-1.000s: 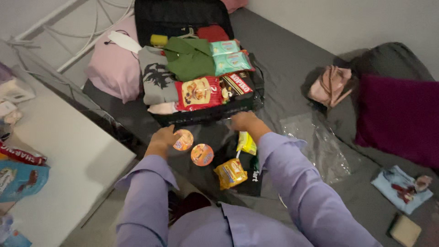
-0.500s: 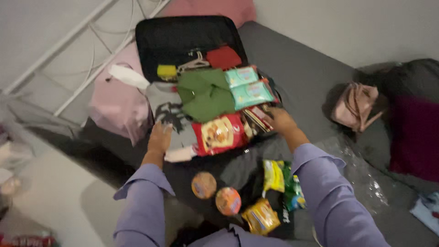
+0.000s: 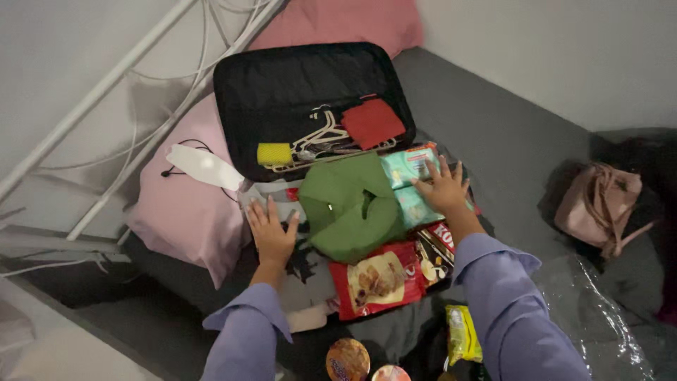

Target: The person packs various snacks and items into a suitcase by taking them from a desk and a drawer and arranging them inside.

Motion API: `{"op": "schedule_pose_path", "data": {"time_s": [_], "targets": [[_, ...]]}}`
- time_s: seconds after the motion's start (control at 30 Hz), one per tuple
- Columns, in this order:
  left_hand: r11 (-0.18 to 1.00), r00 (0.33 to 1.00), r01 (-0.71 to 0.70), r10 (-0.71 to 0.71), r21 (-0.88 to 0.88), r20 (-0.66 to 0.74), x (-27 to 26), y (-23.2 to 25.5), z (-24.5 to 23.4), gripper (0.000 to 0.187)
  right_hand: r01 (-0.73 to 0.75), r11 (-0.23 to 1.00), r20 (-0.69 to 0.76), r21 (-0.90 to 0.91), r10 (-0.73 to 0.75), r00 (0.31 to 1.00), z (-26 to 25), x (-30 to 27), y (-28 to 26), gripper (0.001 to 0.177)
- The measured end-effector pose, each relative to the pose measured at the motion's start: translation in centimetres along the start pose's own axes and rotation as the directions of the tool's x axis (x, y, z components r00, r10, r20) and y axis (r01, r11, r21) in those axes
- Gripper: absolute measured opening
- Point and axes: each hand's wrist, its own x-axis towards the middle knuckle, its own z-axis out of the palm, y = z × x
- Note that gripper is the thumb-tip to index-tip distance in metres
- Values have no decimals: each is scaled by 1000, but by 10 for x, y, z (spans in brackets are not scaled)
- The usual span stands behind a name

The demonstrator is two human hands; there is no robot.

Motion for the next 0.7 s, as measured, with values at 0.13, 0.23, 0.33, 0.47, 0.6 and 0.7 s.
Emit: {"op": "schedule_pose_path", "data": {"time_s": [0.13, 0.23, 0.33, 0.47, 0.6, 0.7], "targets": [[1000, 999, -7, 6, -19, -35, 0, 5, -3, 88, 21, 997, 19, -75, -20, 1000, 5, 5, -4, 93], [995, 999, 3, -8, -104, -42, -4, 6, -2, 84, -30, 999, 121, -13, 31, 992, 4, 11, -7, 101], [981, 999, 17, -25, -193, -38, 5, 3, -2, 81, -46, 997, 116, 59, 39, 993, 4, 1, -9, 96], [974, 992, -53, 27, -219, -120, 4, -6, 3, 71, -15, 994, 64, 106, 8, 998, 0, 0, -9, 96], [966, 992, 81, -101, -244, -73, 44, -39, -5, 56, -20, 999, 72, -50, 23, 997, -3, 27, -2, 73], [988, 988, 31, -53, -150, -145, 102, -76, -4, 48, -4, 999, -54, -45, 2, 999, 17, 64, 16, 54]]}}
